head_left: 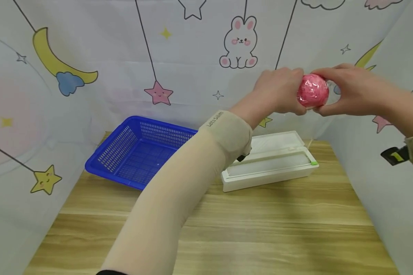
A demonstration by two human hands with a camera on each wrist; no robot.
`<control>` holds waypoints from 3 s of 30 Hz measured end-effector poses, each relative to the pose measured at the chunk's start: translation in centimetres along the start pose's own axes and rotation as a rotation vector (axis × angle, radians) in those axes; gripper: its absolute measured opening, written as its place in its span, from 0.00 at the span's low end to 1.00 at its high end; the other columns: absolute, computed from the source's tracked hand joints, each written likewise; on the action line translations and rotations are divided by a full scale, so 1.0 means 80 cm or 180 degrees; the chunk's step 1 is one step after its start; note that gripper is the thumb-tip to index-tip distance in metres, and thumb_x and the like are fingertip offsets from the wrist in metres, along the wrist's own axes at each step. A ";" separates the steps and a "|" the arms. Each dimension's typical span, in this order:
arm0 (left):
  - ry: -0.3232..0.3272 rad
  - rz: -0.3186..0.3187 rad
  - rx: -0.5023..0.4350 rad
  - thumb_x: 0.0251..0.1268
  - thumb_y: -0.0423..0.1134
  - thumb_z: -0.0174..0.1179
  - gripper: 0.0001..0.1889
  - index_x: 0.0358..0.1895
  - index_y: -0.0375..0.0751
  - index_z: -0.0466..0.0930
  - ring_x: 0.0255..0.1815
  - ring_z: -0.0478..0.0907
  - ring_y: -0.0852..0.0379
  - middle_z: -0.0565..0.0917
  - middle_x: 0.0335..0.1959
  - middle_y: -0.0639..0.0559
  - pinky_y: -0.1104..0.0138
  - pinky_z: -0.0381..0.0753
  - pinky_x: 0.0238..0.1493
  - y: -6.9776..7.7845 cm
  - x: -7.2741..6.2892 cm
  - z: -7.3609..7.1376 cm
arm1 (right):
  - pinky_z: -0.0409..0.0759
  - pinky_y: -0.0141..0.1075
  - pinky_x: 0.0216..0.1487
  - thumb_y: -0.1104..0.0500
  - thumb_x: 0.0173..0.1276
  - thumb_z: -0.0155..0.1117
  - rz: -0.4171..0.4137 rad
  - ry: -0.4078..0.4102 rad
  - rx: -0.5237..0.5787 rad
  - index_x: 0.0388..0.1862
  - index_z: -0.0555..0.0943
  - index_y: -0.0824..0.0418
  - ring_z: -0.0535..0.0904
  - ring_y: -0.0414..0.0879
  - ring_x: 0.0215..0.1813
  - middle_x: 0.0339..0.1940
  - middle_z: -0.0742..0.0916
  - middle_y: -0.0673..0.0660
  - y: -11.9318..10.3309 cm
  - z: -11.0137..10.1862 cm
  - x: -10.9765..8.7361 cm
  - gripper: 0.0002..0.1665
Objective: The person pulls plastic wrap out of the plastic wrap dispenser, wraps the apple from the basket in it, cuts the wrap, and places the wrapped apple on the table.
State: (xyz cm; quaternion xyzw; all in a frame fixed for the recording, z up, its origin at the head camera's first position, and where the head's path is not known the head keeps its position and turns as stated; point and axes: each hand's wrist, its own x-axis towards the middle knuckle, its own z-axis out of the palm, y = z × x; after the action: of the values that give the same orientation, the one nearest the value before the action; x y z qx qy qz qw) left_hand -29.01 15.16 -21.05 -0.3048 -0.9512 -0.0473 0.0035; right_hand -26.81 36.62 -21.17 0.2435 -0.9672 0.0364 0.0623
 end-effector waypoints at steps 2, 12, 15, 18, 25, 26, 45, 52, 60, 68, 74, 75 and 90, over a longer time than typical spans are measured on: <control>0.0014 0.0020 0.0013 0.62 0.68 0.69 0.39 0.72 0.56 0.70 0.60 0.76 0.65 0.80 0.62 0.64 0.67 0.77 0.56 0.005 -0.003 -0.004 | 0.78 0.76 0.52 0.57 0.55 0.85 0.0022 0.0027 -0.0018 0.78 0.71 0.64 0.69 0.73 0.68 0.66 0.81 0.72 0.000 -0.003 -0.005 0.53; 0.0035 0.0063 0.0180 0.62 0.69 0.68 0.38 0.70 0.57 0.70 0.60 0.77 0.65 0.80 0.61 0.66 0.67 0.78 0.56 0.028 -0.015 -0.011 | 0.74 0.76 0.55 0.56 0.51 0.87 0.0039 0.0128 -0.0078 0.77 0.72 0.63 0.72 0.71 0.63 0.64 0.83 0.71 -0.004 -0.011 -0.033 0.54; 0.0000 0.0064 0.0197 0.61 0.69 0.68 0.37 0.69 0.58 0.71 0.59 0.78 0.65 0.80 0.59 0.66 0.66 0.78 0.56 0.036 -0.020 -0.010 | 0.76 0.71 0.53 0.56 0.50 0.88 -0.0052 0.0193 -0.0098 0.74 0.75 0.63 0.75 0.67 0.57 0.59 0.86 0.69 -0.007 -0.012 -0.043 0.52; -0.0004 0.0083 0.0220 0.60 0.69 0.69 0.36 0.68 0.60 0.73 0.58 0.78 0.65 0.80 0.58 0.67 0.65 0.78 0.55 0.046 -0.030 -0.007 | 0.80 0.66 0.47 0.56 0.46 0.89 -0.0159 0.0272 -0.0159 0.71 0.77 0.63 0.78 0.63 0.51 0.54 0.88 0.66 -0.009 -0.008 -0.055 0.52; -0.0083 0.0228 0.0268 0.59 0.72 0.68 0.36 0.66 0.61 0.73 0.51 0.78 0.67 0.81 0.53 0.69 0.66 0.81 0.47 0.077 -0.062 0.018 | 0.81 0.49 0.50 0.56 0.38 0.91 -0.0282 0.0385 -0.0067 0.69 0.80 0.60 0.82 0.58 0.51 0.53 0.90 0.61 -0.014 0.017 -0.106 0.54; -0.0102 0.0266 0.0279 0.59 0.72 0.68 0.36 0.66 0.61 0.72 0.50 0.78 0.67 0.80 0.53 0.69 0.66 0.81 0.46 0.083 -0.067 0.023 | 0.83 0.47 0.49 0.56 0.37 0.92 -0.0269 0.0386 -0.0054 0.69 0.80 0.60 0.82 0.57 0.51 0.54 0.90 0.61 -0.015 0.022 -0.115 0.55; -0.0198 0.0405 0.0342 0.56 0.82 0.62 0.41 0.62 0.57 0.76 0.35 0.79 0.67 0.83 0.40 0.68 0.66 0.79 0.29 0.161 -0.147 0.182 | 0.86 0.34 0.41 0.51 0.34 0.95 -0.0280 -0.0125 0.0320 0.69 0.80 0.54 0.82 0.37 0.48 0.53 0.88 0.43 -0.025 0.146 -0.253 0.58; -0.0300 0.0224 0.0009 0.54 0.81 0.65 0.41 0.62 0.56 0.77 0.39 0.81 0.66 0.84 0.44 0.67 0.65 0.81 0.31 0.168 -0.169 0.245 | 0.86 0.37 0.45 0.52 0.42 0.91 -0.0491 -0.0338 0.0639 0.70 0.80 0.53 0.83 0.38 0.51 0.55 0.88 0.42 -0.029 0.200 -0.269 0.52; -0.0612 -0.0006 -0.0253 0.54 0.81 0.66 0.45 0.67 0.55 0.75 0.45 0.81 0.63 0.84 0.49 0.63 0.63 0.82 0.41 0.161 -0.174 0.300 | 0.86 0.40 0.45 0.51 0.48 0.87 -0.0555 -0.0597 0.0791 0.70 0.79 0.52 0.82 0.36 0.48 0.52 0.88 0.41 -0.032 0.249 -0.260 0.48; -0.0628 -0.0083 -0.0331 0.53 0.82 0.66 0.44 0.65 0.55 0.79 0.53 0.78 0.62 0.82 0.53 0.61 0.62 0.80 0.50 0.145 -0.170 0.337 | 0.87 0.48 0.53 0.53 0.47 0.85 -0.0614 -0.0653 0.0852 0.67 0.82 0.57 0.84 0.45 0.54 0.56 0.88 0.46 -0.031 0.283 -0.246 0.44; -0.0408 -0.0097 -0.0405 0.54 0.80 0.67 0.44 0.64 0.52 0.78 0.57 0.77 0.62 0.80 0.55 0.60 0.64 0.78 0.52 0.135 -0.170 0.352 | 0.86 0.53 0.57 0.51 0.51 0.83 -0.0532 -0.0920 0.0931 0.65 0.82 0.61 0.85 0.52 0.57 0.57 0.89 0.51 -0.031 0.295 -0.232 0.41; -0.0344 -0.0079 -0.0433 0.55 0.80 0.67 0.43 0.64 0.53 0.78 0.57 0.77 0.62 0.81 0.55 0.60 0.65 0.78 0.52 0.133 -0.170 0.353 | 0.85 0.53 0.57 0.51 0.52 0.83 -0.0528 -0.0957 0.0940 0.65 0.82 0.62 0.85 0.52 0.57 0.57 0.89 0.51 -0.031 0.297 -0.230 0.41; -0.0131 0.0127 -0.0776 0.65 0.77 0.61 0.34 0.56 0.52 0.84 0.45 0.80 0.62 0.83 0.46 0.60 0.68 0.79 0.45 0.113 -0.157 0.372 | 0.84 0.55 0.60 0.46 0.61 0.82 -0.0043 -0.1443 0.1445 0.67 0.81 0.61 0.85 0.52 0.59 0.59 0.88 0.52 -0.017 0.308 -0.221 0.39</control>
State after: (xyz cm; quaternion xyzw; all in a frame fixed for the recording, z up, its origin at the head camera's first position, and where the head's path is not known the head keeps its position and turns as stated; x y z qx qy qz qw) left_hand -12.86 17.96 -50.29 -0.3228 -0.9320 -0.1562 -0.0522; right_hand -13.25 41.20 -47.90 0.2595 -0.9220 0.1957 -0.2105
